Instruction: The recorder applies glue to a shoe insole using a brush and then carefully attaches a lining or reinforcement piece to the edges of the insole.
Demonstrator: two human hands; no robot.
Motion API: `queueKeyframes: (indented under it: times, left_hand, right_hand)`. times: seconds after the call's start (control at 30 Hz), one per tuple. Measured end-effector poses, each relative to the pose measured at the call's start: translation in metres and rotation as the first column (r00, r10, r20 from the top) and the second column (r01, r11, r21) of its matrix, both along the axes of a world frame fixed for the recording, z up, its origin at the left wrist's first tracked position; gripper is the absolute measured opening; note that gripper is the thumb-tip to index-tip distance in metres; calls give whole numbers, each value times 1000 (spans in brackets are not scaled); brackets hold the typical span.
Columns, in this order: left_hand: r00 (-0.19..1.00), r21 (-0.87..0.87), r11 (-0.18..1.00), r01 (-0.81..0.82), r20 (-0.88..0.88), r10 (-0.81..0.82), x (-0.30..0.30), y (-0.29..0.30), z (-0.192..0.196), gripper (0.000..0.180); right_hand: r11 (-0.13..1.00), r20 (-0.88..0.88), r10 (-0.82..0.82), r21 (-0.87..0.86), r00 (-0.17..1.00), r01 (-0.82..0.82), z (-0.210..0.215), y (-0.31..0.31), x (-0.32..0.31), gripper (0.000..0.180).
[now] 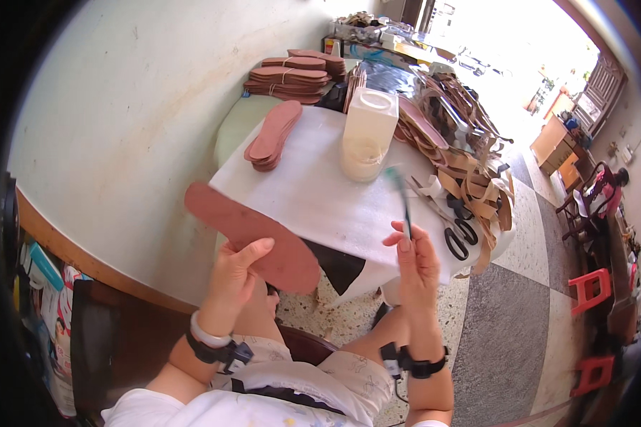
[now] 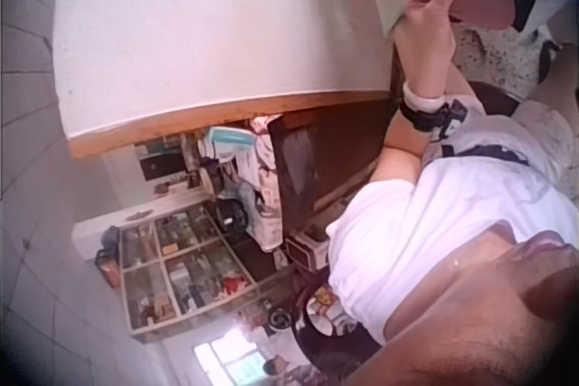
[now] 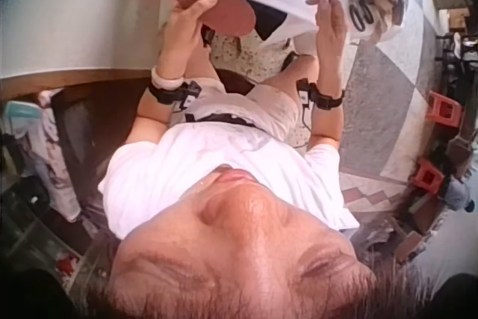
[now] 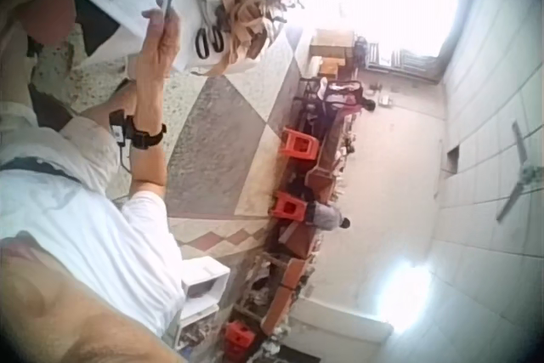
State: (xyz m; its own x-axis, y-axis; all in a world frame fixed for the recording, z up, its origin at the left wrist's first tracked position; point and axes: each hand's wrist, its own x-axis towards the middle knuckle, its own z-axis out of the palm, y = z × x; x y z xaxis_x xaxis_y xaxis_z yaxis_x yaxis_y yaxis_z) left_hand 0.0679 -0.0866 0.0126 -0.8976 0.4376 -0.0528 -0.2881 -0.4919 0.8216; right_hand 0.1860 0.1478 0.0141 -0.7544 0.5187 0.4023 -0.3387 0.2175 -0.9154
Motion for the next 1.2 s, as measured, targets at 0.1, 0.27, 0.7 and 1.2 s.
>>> queueKeyframes:
  times: [0.1,0.27,0.7,1.2]
  left_hand:
    - [989,-13,989,148,7,-148,-4,-12,1,22]
    - [964,-86,960,265,10,-265,-4,-12,3,21]
    - [962,-9,966,258,96,-257,-8,-19,5,18]
    - [982,-102,977,189,15,-188,-9,-12,-1,16]
  right_hand:
    - [943,151,37,321,988,-85,14,16,15,30]
    - [797,255,78,564,964,-214,30,12,10,30]
    - [643,302,125,700,945,-309,23,9,11,31]
    - [679,293,70,687,954,-260,22,9,12,30]
